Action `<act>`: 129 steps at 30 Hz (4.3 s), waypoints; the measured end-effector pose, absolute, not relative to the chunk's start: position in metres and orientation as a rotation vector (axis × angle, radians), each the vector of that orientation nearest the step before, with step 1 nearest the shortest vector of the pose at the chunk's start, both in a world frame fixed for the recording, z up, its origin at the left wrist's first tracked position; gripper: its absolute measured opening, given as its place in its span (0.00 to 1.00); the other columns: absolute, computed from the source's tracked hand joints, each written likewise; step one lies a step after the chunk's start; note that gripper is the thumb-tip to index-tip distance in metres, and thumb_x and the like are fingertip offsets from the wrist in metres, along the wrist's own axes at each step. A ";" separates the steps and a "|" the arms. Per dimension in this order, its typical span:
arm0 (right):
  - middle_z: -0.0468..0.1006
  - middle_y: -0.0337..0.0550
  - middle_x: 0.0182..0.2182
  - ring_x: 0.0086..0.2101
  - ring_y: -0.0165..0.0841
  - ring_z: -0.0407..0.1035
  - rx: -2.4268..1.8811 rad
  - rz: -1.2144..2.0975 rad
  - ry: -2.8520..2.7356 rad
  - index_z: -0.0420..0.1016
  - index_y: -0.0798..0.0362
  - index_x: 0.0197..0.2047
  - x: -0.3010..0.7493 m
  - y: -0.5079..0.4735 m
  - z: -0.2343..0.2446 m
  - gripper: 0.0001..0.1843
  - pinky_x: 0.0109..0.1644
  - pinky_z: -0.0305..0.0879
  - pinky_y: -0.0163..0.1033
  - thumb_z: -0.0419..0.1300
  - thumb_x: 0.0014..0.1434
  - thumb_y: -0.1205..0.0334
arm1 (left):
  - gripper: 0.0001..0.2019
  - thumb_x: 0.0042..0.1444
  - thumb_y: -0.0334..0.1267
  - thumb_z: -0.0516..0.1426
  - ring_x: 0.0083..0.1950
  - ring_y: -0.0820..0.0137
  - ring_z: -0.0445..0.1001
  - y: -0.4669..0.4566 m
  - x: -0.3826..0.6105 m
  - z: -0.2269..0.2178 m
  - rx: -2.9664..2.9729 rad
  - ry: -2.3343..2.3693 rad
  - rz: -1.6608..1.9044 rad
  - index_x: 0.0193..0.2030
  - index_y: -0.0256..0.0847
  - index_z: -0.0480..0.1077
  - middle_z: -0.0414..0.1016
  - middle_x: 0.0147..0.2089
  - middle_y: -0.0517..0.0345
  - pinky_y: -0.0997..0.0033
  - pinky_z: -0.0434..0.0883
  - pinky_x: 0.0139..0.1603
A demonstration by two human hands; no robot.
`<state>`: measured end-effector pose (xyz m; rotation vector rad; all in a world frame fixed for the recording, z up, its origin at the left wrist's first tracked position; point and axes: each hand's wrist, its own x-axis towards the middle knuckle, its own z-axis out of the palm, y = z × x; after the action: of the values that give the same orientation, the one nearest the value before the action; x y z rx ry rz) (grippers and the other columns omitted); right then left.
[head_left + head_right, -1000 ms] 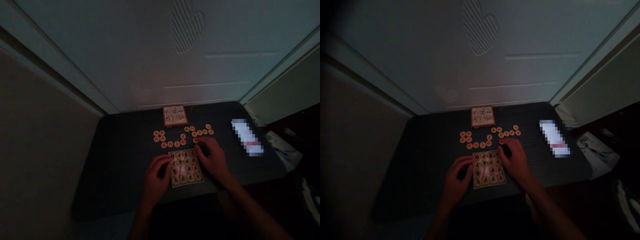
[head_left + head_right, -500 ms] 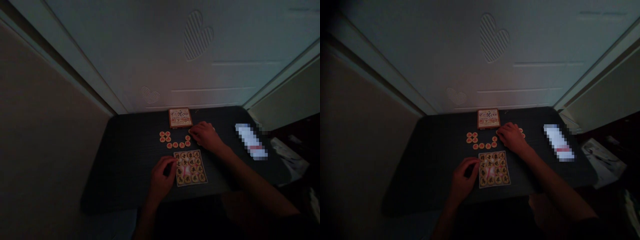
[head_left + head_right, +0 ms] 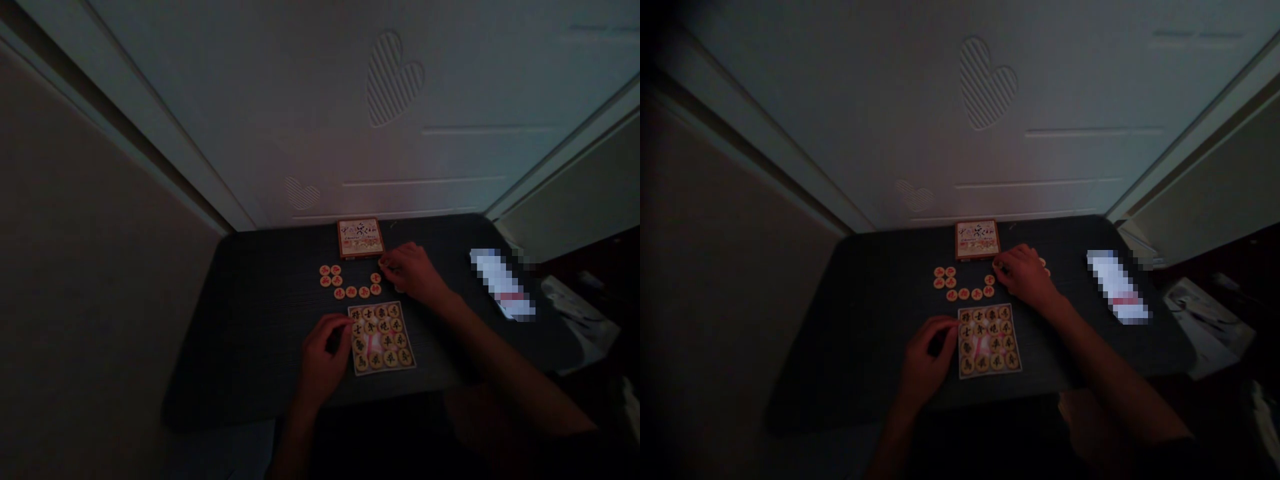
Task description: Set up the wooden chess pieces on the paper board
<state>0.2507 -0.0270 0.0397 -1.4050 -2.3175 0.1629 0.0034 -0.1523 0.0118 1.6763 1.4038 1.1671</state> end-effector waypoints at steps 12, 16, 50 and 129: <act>0.80 0.47 0.48 0.47 0.40 0.76 -1.431 0.475 -1.934 0.73 0.48 0.54 0.263 -0.144 0.034 0.14 0.52 0.74 0.47 0.61 0.65 0.59 | 0.06 0.65 0.35 0.58 0.39 0.69 0.76 -0.154 0.003 0.011 1.717 1.460 1.111 0.44 0.44 0.77 0.80 0.41 0.57 0.72 0.71 0.40; 0.80 0.48 0.48 0.48 0.43 0.75 -1.574 0.420 -1.894 0.73 0.47 0.54 0.283 -0.166 0.010 0.14 0.53 0.73 0.52 0.60 0.65 0.58 | 0.06 0.65 0.35 0.58 0.39 0.69 0.76 -0.154 0.004 0.010 1.746 1.465 1.081 0.45 0.44 0.77 0.80 0.42 0.57 0.71 0.71 0.40; 0.86 0.40 0.41 0.39 0.37 0.81 -1.437 0.893 -1.689 0.81 0.45 0.44 0.245 -0.178 0.033 0.08 0.43 0.78 0.40 0.62 0.66 0.54 | 0.06 0.64 0.37 0.59 0.36 0.70 0.77 -0.152 0.008 0.016 1.773 1.532 1.074 0.42 0.43 0.78 0.81 0.39 0.57 0.71 0.73 0.38; 0.68 0.52 0.59 0.59 0.47 0.64 -1.694 0.518 -1.642 0.64 0.45 0.66 0.222 -0.182 0.005 0.31 0.64 0.65 0.59 0.64 0.62 0.52 | 0.15 0.55 0.43 0.67 0.45 0.66 0.72 -0.156 0.019 0.014 1.805 1.661 0.855 0.49 0.48 0.74 0.67 0.47 0.58 0.63 0.74 0.49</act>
<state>0.2218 -0.1817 0.0055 -1.6943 -1.6415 0.5176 0.0195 -0.1561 0.0139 1.8049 1.6614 0.8552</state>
